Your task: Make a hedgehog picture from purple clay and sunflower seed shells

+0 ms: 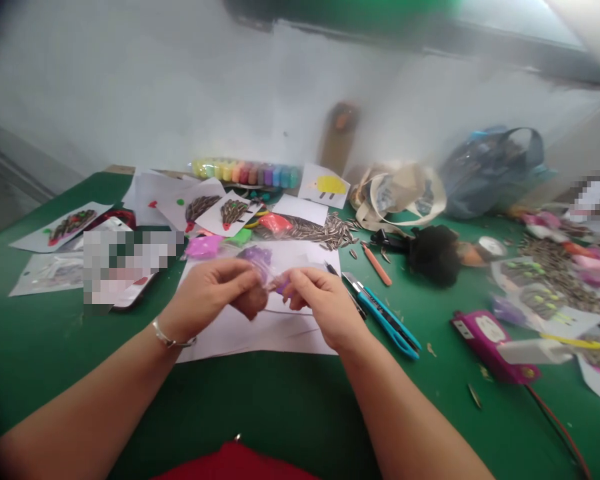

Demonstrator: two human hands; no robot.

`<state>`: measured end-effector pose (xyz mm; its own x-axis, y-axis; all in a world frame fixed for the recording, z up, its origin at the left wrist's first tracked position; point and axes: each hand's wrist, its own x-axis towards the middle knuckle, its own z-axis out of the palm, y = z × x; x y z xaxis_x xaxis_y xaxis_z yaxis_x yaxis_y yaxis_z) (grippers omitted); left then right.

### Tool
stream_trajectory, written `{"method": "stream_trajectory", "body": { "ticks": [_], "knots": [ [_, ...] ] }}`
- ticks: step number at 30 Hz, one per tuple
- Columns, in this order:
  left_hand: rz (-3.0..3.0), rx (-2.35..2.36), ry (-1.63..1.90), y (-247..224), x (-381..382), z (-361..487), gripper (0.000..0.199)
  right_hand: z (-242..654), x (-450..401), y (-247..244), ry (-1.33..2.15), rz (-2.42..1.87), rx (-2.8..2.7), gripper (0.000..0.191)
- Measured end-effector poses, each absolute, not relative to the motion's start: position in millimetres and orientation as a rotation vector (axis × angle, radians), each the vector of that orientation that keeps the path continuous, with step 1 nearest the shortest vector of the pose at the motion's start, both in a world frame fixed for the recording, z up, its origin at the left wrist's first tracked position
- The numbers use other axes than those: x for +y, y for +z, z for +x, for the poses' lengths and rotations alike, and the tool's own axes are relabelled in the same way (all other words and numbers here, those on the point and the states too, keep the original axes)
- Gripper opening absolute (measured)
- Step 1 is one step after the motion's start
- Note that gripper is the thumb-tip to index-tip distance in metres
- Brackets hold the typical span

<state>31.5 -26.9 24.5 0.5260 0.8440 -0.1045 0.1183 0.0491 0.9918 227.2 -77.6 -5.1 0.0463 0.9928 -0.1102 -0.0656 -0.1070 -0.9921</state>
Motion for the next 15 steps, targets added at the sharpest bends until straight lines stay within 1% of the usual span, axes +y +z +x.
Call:
{"method": "stream_trajectory", "body": {
  "ticks": [2,4,6,8,10,12,13,15],
  "knots": [
    [1.557,1.072,0.868,21.6,-14.4,20.5,0.026,232.5,-76.7,-4.5,1.158,-1.338,-1.104,0.03],
    [1.721,1.373,1.047,15.2,1.9,7.3,0.023,237.8,-76.4,-3.8,1.052,-1.395,-1.164,0.022],
    [1.849,1.622,1.077,7.5,16.8,-4.6,0.028,240.8,-76.5,-3.9,1.017,-1.42,-1.222,0.016],
    [1.97,1.77,1.14,1.5,25.0,-11.4,0.034,240.8,-76.6,-5.7,1.023,-1.454,-1.246,0.017],
    [2.2,1.706,1.26,-0.7,23.5,-11.2,0.037,238.5,-76.7,-8.9,1.019,-1.506,-1.258,0.021],
    [2.374,1.518,1.341,0.3,13.4,-4.3,0.032,235.5,-76.8,-12.2,1.001,-1.539,-1.28,0.023],
    [2.42,1.399,1.348,1.4,6.6,0.8,0.028,234.2,-76.8,-13.2,0.994,-1.545,-1.291,0.022],
    [2.451,1.173,1.233,3.3,-7.4,12.3,0.021,232.2,-76.9,-13.1,0.992,-1.544,-1.303,0.014]
  ]
}}
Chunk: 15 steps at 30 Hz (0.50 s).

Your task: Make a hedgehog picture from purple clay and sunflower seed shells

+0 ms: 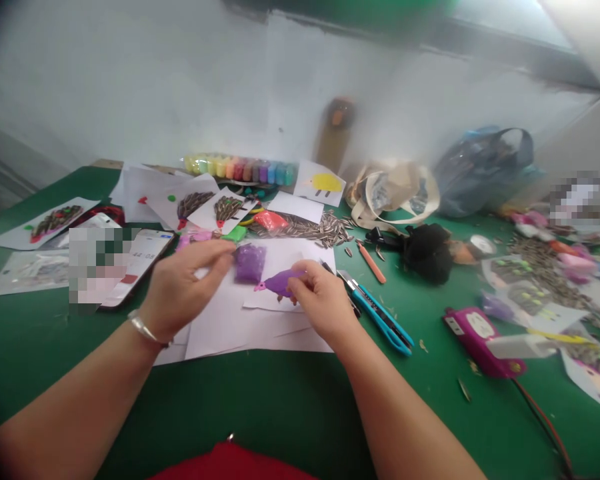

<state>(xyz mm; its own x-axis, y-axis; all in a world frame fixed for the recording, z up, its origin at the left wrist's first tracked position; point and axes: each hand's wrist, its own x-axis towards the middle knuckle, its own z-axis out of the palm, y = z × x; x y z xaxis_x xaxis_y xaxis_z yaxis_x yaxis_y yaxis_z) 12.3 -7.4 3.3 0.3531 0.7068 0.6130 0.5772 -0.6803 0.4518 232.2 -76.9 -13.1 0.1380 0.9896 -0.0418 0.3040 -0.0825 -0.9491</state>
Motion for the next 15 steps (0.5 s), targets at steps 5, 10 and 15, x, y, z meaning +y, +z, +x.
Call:
{"method": "stream_trajectory", "body": {
  "ticks": [5,10,15],
  "knots": [
    [2.439,0.898,1.061,2.6,-25.1,30.9,0.017,230.5,-77.2,-3.8,0.92,-1.603,-1.387,0.026],
    [2.582,0.849,0.876,-4.6,-20.8,31.2,0.02,231.7,-76.5,-5.2,0.793,-1.623,-1.594,0.026],
    [2.757,0.784,0.571,-13.5,-19.3,32.3,0.022,230.8,-75.9,-12.3,0.742,-1.624,-1.643,0.022]
  ]
}}
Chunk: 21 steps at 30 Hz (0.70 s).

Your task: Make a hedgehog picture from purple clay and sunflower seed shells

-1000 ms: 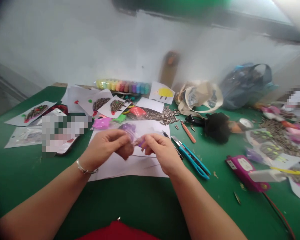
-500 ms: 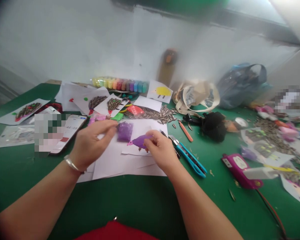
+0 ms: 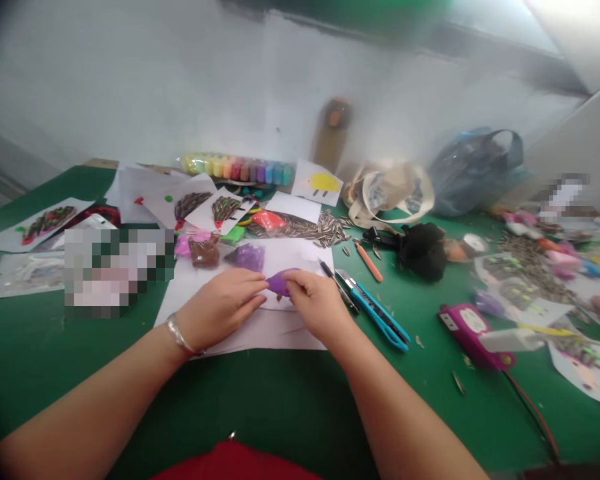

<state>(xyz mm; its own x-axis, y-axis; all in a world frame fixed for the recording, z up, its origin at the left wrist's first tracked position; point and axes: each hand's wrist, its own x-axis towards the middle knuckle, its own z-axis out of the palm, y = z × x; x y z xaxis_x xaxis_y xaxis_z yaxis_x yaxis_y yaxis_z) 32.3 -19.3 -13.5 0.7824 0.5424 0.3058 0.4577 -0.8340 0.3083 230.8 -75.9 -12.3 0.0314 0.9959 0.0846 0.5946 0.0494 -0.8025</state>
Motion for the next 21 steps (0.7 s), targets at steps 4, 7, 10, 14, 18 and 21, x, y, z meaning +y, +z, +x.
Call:
{"method": "stream_trajectory", "body": {
  "ticks": [4,7,10,14,18,21],
  "knots": [
    [2.799,0.746,0.472,-13.4,-23.7,34.9,0.023,230.3,-78.3,-2.8,0.71,-1.725,-1.598,0.028],
    [2.814,0.777,0.392,-12.9,-25.1,35.8,0.021,232.2,-80.7,1.2,0.678,-1.736,-1.591,0.013],
    [2.833,0.872,0.308,-14.9,-21.9,35.7,0.022,234.0,-80.3,-5.4,0.589,-1.713,-1.636,0.014],
    [2.84,0.99,0.296,-19.8,-16.1,34.5,0.024,233.1,-75.7,-20.5,0.45,-1.635,-1.761,0.015],
    [2.832,0.983,0.356,-26.7,-16.3,32.9,0.032,233.1,-74.3,-31.3,0.427,-1.557,-1.857,0.018],
    [2.808,0.982,0.426,-32.0,-18.9,30.9,0.037,234.4,-76.1,-34.7,0.402,-1.556,-1.892,0.02]
  ]
}}
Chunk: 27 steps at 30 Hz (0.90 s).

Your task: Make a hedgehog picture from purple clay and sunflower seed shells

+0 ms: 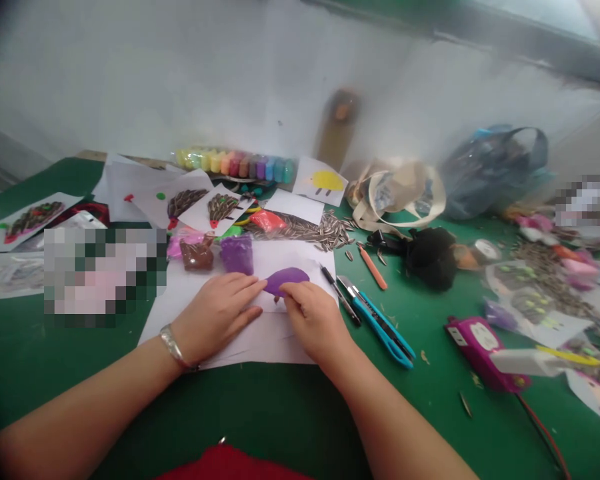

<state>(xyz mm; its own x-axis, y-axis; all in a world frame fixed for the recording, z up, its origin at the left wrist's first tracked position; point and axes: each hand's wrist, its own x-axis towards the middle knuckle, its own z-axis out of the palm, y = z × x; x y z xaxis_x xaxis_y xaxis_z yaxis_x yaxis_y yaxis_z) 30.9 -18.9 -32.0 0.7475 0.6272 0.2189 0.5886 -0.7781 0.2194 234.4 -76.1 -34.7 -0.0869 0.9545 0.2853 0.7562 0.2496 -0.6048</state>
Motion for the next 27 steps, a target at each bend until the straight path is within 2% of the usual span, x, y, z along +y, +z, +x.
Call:
{"method": "stream_trajectory", "body": {
  "ticks": [9,19,27],
  "knots": [
    [2.72,0.898,0.562,-31.9,-16.8,23.0,0.05,237.4,-80.8,-33.2,0.414,-1.603,-1.925,0.02],
    [2.749,0.904,0.531,-37.7,-20.3,24.4,0.04,236.2,-82.3,-26.5,0.347,-1.554,-1.93,0.019],
    [2.748,0.902,0.491,-33.1,-27.9,23.7,0.042,226.8,-85.0,-29.2,0.339,-1.522,-2.1,0.021]
  ]
}}
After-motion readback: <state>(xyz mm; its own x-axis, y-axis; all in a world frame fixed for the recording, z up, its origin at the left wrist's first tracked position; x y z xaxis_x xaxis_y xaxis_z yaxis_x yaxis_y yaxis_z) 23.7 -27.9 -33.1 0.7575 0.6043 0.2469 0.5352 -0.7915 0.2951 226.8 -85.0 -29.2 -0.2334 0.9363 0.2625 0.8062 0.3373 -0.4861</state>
